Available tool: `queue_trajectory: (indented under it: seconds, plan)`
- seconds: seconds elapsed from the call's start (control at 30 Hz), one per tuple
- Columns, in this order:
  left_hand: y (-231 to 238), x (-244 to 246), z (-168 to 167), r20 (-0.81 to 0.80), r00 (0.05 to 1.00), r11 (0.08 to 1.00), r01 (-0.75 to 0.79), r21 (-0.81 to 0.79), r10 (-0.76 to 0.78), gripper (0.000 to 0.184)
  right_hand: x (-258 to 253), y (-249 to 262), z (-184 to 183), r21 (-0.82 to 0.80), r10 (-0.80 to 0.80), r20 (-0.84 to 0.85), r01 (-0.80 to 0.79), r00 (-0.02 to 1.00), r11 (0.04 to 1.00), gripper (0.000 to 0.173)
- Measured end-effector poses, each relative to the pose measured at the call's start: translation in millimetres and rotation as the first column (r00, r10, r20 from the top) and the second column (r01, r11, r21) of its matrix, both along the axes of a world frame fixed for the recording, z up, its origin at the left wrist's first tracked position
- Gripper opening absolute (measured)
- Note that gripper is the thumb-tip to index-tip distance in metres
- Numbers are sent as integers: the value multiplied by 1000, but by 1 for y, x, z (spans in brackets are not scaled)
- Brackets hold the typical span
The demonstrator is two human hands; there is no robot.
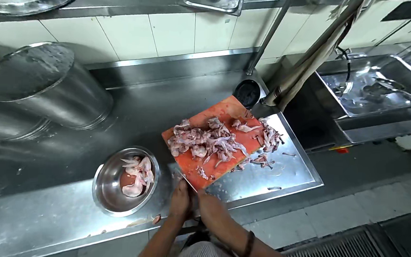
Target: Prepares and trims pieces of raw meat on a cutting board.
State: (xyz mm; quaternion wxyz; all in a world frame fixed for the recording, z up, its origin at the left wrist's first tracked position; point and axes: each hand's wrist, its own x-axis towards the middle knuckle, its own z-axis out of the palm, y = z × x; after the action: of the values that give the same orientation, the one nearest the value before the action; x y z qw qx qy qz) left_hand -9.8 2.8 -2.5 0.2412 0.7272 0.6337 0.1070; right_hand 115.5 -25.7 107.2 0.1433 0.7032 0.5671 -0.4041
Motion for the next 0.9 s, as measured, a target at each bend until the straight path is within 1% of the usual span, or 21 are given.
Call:
queue_trajectory:
  seconds: [0.07,0.13,0.2,0.27,0.33,0.43,0.5,0.57,0.63,0.7,0.77,0.83,0.9]
  plan:
    - [2,-6,-3,40,999,998,-36,57,34,36,4,-5,-11,12,-17,2,17,1000,1000,38]
    - [-1,-13,-3,168,985,994,-60,92,43,33,15,-22,-16,16,-42,-14,42,999,999,39]
    - [-4,-17,2,247,969,990,-22,141,-13,31,23,-31,-13,17,-59,-10,59,998,998,41]
    - [-4,-15,4,263,959,982,58,177,-104,33,27,-32,-6,-9,-57,10,57,998,998,39]
    - [0,-10,4,234,961,985,119,125,-145,33,31,-33,-3,-25,-47,39,48,998,999,37]
    - [2,-8,2,176,969,984,162,74,-173,29,31,-34,0,-40,-39,75,42,996,998,37]
    - [0,-6,3,132,973,981,180,74,-189,27,24,-27,0,-38,-40,61,43,997,998,39]
    - [-2,-4,3,128,977,981,159,114,-173,25,13,-15,-4,20,-31,27,31,999,999,37]
    - [4,-5,8,169,977,990,115,81,-127,29,8,-4,-9,52,-25,23,24,999,998,38]
    - [13,-15,13,209,973,995,95,29,-99,32,16,-11,-11,37,-33,23,32,999,999,38]
    - [13,-21,14,266,961,996,87,-14,-80,31,31,-32,-10,-41,-36,24,37,999,998,39]
    - [1,-19,14,294,953,993,96,-75,-70,32,40,-53,-15,-118,-43,41,47,998,992,40]
    - [-10,-15,14,348,937,991,72,-113,-28,32,42,-56,-20,-131,-41,59,49,997,990,39]
